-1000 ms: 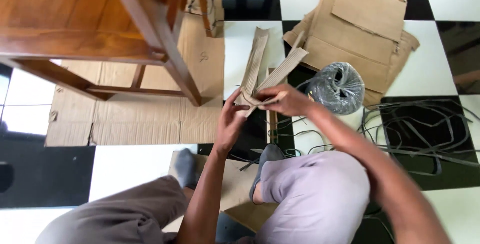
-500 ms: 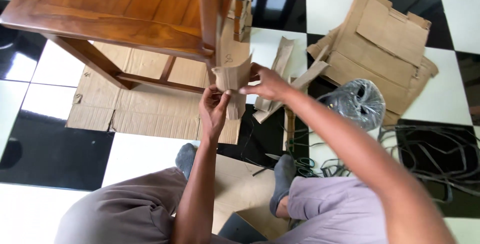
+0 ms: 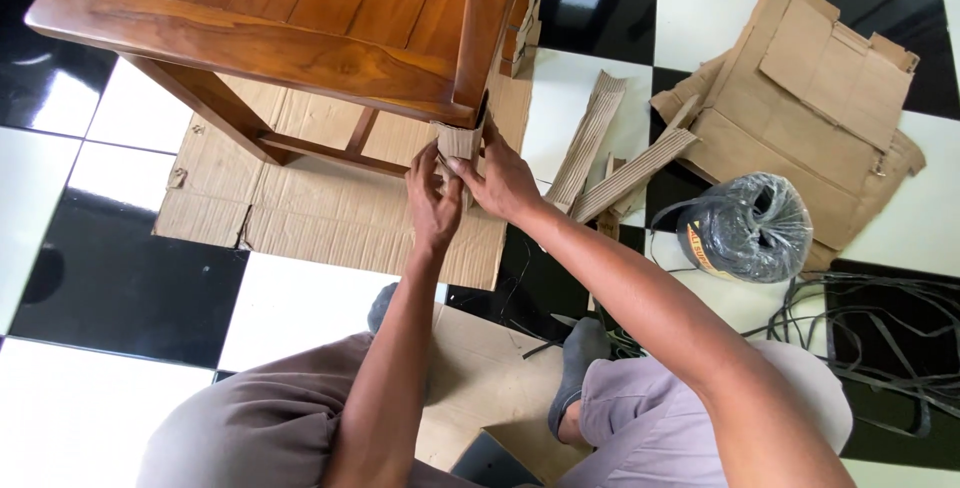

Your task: Wrapping a wooden table leg with cardboard and securing it with plastic ties.

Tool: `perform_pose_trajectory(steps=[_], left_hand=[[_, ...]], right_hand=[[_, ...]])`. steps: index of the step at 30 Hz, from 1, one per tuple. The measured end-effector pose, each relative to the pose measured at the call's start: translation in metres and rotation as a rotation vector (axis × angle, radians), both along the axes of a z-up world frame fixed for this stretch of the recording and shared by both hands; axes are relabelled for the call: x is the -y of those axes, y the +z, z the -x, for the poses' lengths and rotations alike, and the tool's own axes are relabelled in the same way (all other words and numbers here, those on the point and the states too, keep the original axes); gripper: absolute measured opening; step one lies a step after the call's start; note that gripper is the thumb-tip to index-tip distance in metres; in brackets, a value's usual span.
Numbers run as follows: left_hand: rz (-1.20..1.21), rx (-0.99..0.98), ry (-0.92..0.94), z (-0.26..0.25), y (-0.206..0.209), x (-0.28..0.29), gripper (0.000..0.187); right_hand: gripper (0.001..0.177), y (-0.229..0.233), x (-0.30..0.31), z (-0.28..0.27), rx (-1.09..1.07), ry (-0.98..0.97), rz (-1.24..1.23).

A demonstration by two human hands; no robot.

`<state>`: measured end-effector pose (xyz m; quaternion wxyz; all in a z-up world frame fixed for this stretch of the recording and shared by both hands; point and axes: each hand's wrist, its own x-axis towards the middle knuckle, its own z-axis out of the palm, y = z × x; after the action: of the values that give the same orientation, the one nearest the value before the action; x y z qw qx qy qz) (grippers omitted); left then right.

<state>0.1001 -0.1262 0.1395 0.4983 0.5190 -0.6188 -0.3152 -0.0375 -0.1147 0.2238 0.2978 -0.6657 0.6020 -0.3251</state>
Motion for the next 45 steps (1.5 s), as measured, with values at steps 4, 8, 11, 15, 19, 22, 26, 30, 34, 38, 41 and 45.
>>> perform_pose_trajectory(steps=[4, 8, 11, 15, 19, 22, 26, 30, 34, 38, 41, 45], left_hand=[[0.017, -0.020, -0.082, 0.015, -0.002, 0.000, 0.080], [-0.073, -0.112, -0.144, 0.028, -0.018, 0.007, 0.075], [-0.111, -0.097, -0.097, 0.031, -0.014, 0.001, 0.075], [-0.096, -0.060, -0.014, 0.031, -0.033, -0.007, 0.089], [-0.042, -0.045, 0.002, 0.029, -0.039, -0.011, 0.079], [-0.032, 0.098, 0.032, 0.026, -0.036, -0.010, 0.068], [-0.013, 0.242, 0.030, 0.018, -0.029, -0.017, 0.062], [-0.093, 0.176, -0.023, 0.008, -0.038, -0.011, 0.066], [-0.172, 0.104, 0.023, 0.003, -0.046, -0.013, 0.069], [-0.210, 0.084, 0.027, 0.003, -0.044, -0.026, 0.066], [-0.280, 0.078, 0.087, 0.006, -0.065, -0.041, 0.064], [-0.423, 0.079, 0.129, 0.014, -0.097, -0.075, 0.057]], right_hand=[[0.084, -0.025, 0.013, 0.007, -0.005, 0.024, -0.058], [0.086, -0.020, 0.013, 0.010, -0.043, 0.062, -0.166], [0.088, -0.041, 0.015, 0.017, -0.068, 0.066, -0.215], [0.089, -0.039, 0.002, 0.022, -0.074, 0.081, -0.235], [0.079, -0.028, -0.002, 0.027, -0.044, 0.056, -0.148], [0.072, -0.028, -0.001, 0.030, 0.053, 0.046, -0.103], [0.065, -0.045, 0.000, 0.036, 0.036, 0.031, -0.033], [0.067, -0.047, -0.005, 0.033, 0.053, 0.055, -0.125], [0.070, -0.056, -0.014, 0.035, -0.004, -0.007, -0.203], [0.069, -0.070, -0.025, 0.046, -0.020, -0.027, -0.259], [0.066, -0.075, -0.038, 0.057, -0.038, -0.045, -0.297], [0.052, -0.099, -0.061, 0.088, -0.179, -0.066, -0.403]])
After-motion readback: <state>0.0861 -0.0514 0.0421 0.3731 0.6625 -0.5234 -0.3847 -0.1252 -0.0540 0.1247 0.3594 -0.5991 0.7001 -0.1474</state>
